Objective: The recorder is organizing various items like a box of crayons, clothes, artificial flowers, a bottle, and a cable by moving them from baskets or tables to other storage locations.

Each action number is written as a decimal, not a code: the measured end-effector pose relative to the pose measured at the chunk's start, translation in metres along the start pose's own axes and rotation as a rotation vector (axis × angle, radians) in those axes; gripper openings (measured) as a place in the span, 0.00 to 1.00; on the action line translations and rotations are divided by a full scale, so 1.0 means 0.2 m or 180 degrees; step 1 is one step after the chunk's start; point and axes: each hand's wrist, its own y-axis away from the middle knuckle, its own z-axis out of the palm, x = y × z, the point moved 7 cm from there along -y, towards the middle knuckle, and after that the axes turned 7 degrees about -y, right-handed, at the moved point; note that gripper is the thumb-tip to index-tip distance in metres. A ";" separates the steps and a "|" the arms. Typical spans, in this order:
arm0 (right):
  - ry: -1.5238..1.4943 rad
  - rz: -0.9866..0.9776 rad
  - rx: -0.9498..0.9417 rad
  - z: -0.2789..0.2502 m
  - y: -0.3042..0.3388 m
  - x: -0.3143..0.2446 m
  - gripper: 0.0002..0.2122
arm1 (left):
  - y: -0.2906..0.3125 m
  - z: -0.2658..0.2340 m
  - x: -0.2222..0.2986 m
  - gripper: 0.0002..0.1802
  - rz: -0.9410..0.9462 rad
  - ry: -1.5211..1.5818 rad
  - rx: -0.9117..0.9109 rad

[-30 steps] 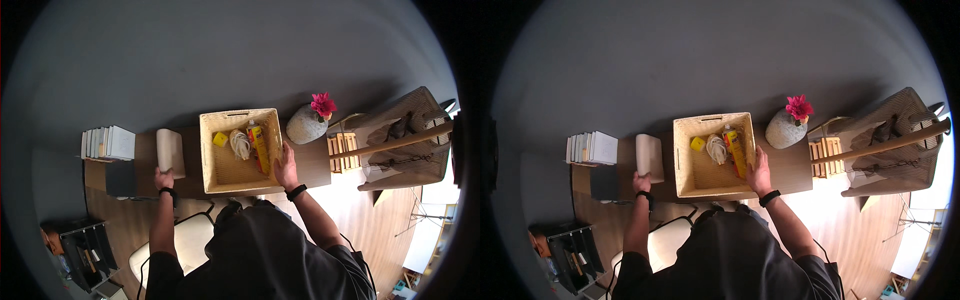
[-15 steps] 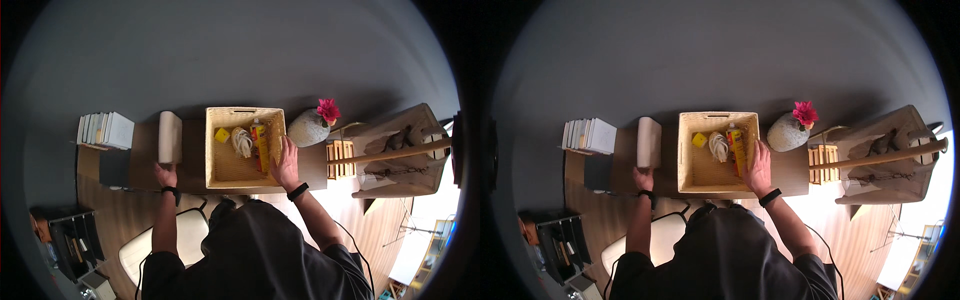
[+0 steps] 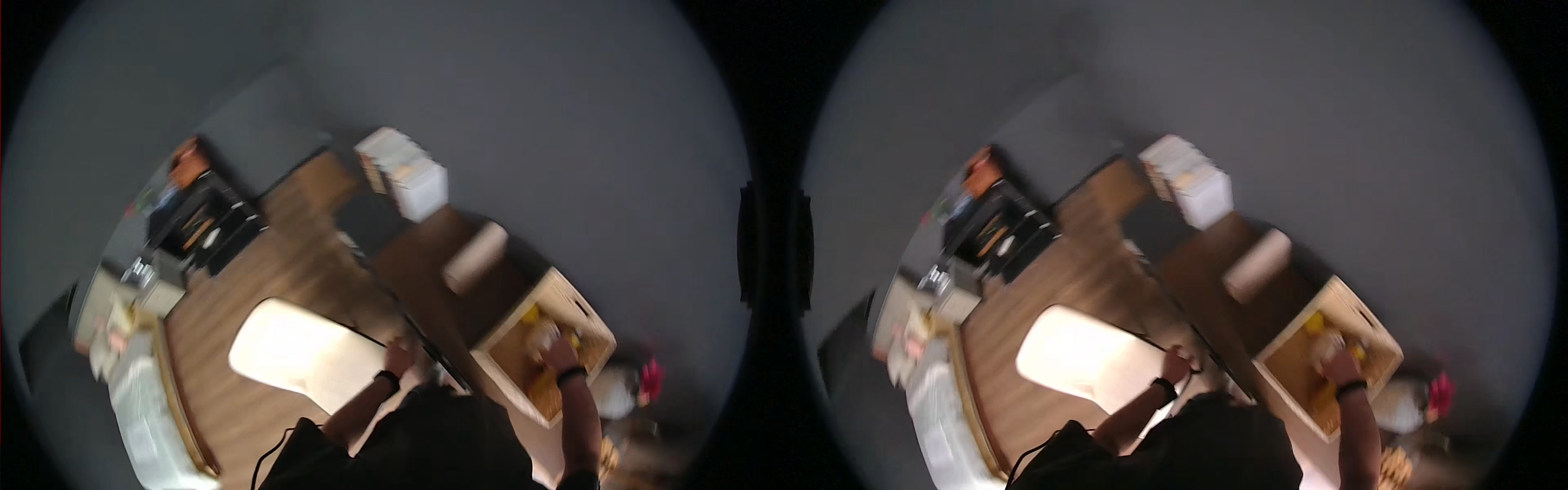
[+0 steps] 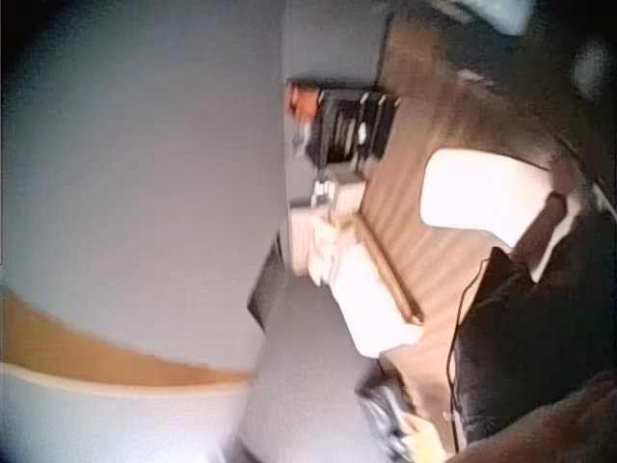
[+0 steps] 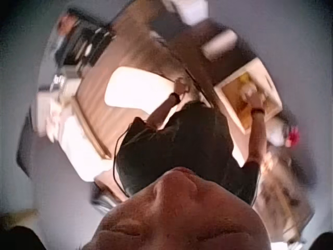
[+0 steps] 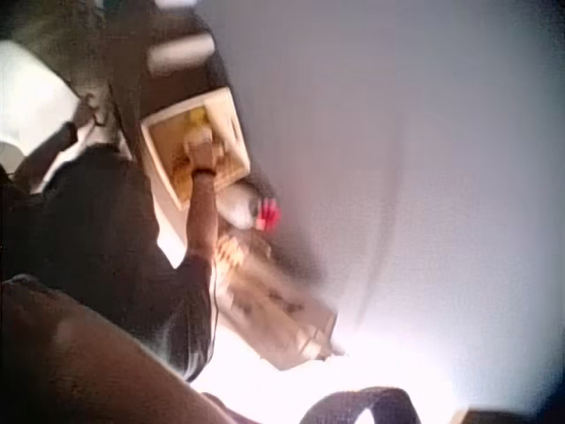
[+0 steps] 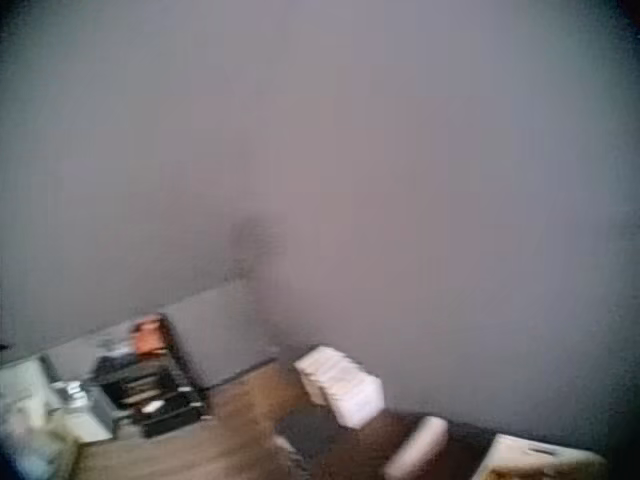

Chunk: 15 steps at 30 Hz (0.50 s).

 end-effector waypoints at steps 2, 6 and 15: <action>0.1725 -0.1073 -0.0456 0.32 -0.22 0.35 0.23 | 0.06 -0.10 0.11 0.31 -0.0297 0.0142 0.0015; 0.0573 0.0173 -0.0682 0.43 -0.40 0.22 0.24 | 0.20 -0.41 0.00 0.30 -0.0702 0.0316 0.0278; 0.0934 -0.0761 -0.0467 0.62 -0.54 0.60 0.23 | 0.22 -0.40 0.11 0.23 -0.0463 0.0443 0.0179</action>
